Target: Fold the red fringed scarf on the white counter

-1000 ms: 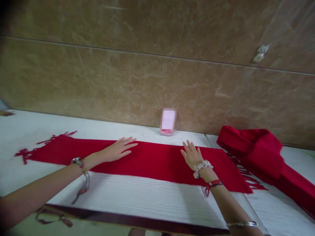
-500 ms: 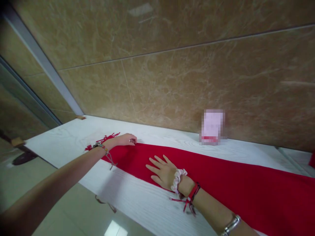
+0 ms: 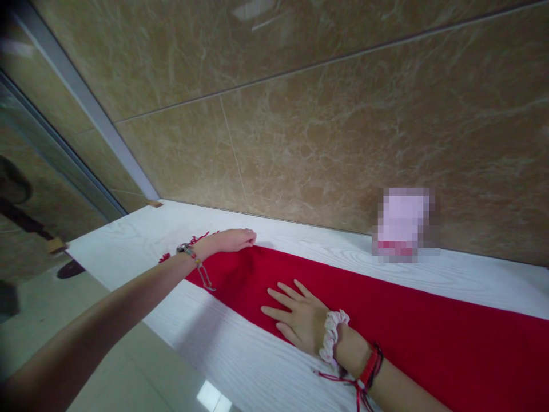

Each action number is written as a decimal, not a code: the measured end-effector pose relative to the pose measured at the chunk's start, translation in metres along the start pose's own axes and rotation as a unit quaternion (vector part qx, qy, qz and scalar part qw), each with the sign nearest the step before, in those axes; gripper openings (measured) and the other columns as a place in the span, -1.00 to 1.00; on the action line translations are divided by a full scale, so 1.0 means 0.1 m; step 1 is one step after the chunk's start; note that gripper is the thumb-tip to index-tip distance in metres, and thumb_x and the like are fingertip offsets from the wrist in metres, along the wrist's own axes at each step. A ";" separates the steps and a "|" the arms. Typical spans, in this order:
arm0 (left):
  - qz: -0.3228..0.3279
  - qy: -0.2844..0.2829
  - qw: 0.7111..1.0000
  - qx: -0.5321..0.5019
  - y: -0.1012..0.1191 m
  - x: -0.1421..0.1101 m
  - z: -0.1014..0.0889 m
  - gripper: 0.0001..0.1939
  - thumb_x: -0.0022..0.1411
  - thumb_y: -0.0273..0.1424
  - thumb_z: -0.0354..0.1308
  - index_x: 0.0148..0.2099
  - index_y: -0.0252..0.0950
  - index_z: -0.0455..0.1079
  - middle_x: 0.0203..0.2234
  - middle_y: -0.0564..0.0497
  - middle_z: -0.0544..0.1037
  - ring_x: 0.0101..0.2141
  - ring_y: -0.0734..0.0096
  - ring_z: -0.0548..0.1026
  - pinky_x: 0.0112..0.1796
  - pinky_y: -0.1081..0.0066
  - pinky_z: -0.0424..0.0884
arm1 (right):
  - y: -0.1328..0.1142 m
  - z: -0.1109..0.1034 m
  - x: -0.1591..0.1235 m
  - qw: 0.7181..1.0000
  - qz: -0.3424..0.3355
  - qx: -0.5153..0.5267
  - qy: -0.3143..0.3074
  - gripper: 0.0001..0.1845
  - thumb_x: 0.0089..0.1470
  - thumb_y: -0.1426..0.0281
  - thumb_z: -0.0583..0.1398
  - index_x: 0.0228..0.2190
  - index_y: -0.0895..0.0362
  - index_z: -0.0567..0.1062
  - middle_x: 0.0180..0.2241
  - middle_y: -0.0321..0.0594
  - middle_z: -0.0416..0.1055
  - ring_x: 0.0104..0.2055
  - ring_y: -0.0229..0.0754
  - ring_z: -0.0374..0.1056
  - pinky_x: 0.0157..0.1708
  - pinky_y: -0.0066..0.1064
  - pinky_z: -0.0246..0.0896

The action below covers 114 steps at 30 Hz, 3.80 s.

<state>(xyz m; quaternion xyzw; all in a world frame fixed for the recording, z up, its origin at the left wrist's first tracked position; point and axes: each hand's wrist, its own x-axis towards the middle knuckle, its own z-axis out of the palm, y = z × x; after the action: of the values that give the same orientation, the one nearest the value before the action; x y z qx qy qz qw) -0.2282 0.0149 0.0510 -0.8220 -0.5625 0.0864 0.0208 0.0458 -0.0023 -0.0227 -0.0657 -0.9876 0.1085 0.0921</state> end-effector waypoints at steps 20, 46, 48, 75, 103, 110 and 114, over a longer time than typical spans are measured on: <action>-0.080 -0.020 0.993 -0.089 -0.42 -0.24 0.15 -0.94 0.04 -0.52 0.12 -0.36 -0.37 0.39 -0.41 0.00 0.46 -0.35 0.43 0.39 -0.28 0.52 0.27 | 0.02 -0.04 0.02 0.999 -0.003 0.017 -0.029 -0.55 0.14 0.30 -0.09 0.08 -0.09 0.15 0.16 -0.21 -0.01 0.20 -0.04 -0.17 0.09 0.06 -0.29; -0.094 -0.022 0.995 -0.035 -0.64 -0.44 0.13 -0.86 0.08 -0.59 -0.01 -0.34 -0.32 0.33 -0.49 0.05 0.44 -0.43 0.47 0.37 -0.37 0.55 0.25 | -0.27 0.28 1.13 0.999 -0.043 0.014 0.011 -0.52 0.14 0.20 -0.12 0.07 0.04 0.19 0.15 -0.17 0.04 0.19 -0.11 -0.13 0.13 -0.09 -0.31; -0.102 0.003 0.995 -0.014 -0.63 -0.41 0.11 -0.85 0.12 -0.58 -0.06 -0.33 -0.32 0.31 -0.43 0.00 0.43 -0.37 0.44 0.37 -0.31 0.51 0.26 | -0.27 0.27 1.13 0.999 -0.046 0.014 0.015 -0.52 0.15 0.19 -0.13 0.07 0.04 0.19 0.15 -0.17 0.04 0.19 -0.12 -0.13 0.13 -0.10 -0.33; -0.165 -0.065 0.979 -0.101 -1.04 -0.67 0.19 -0.96 -0.08 -0.49 0.16 -0.45 -0.30 0.37 -0.61 0.16 0.40 -0.53 0.53 0.34 -0.50 0.60 0.20 | -0.30 0.23 1.15 0.999 -0.024 0.032 0.009 -0.52 0.11 0.20 -0.05 0.05 0.04 0.22 0.14 -0.16 0.05 0.18 -0.12 -0.12 0.13 -0.11 -0.33; -0.302 0.220 0.927 0.002 -0.86 -0.88 0.66 -0.68 0.13 -0.55 -0.10 -0.05 -0.33 0.26 -0.13 -0.15 0.32 -0.09 0.28 0.29 -0.06 0.27 0.21 | -0.27 0.24 1.14 0.999 -0.035 0.039 0.007 -0.51 0.11 0.19 -0.07 0.07 0.03 0.19 0.15 -0.16 0.04 0.18 -0.10 -0.12 0.13 -0.08 -0.34; -0.342 -0.011 0.938 -0.052 -0.77 -1.11 0.67 -0.57 0.27 -0.32 -0.23 0.18 -0.16 0.02 0.16 -0.11 0.06 0.13 0.04 0.00 -0.02 -0.17 -0.06 | -0.28 0.22 1.16 0.998 -0.035 0.044 -0.008 -0.49 0.10 0.19 -0.06 0.07 0.06 0.19 0.15 -0.14 0.03 0.19 -0.08 -0.13 0.12 -0.07 -0.33; -0.337 0.051 0.940 0.027 -0.60 -1.02 0.62 -0.53 0.24 -0.34 -0.14 0.18 -0.29 0.04 0.18 -0.21 -0.04 0.16 -0.01 -0.13 0.03 -0.08 -0.09 | -0.28 0.21 1.15 0.998 -0.034 0.043 0.005 -0.49 0.09 0.19 -0.06 0.06 0.06 0.21 0.14 -0.14 0.05 0.18 -0.08 -0.10 0.12 -0.08 -0.29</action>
<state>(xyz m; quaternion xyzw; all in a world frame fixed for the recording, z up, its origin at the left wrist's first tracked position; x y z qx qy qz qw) -0.3295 -0.0613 0.0103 -0.5871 -0.8020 0.0472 0.0996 -0.0735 -0.0169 -0.0174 -0.0282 -0.9833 0.1474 0.1029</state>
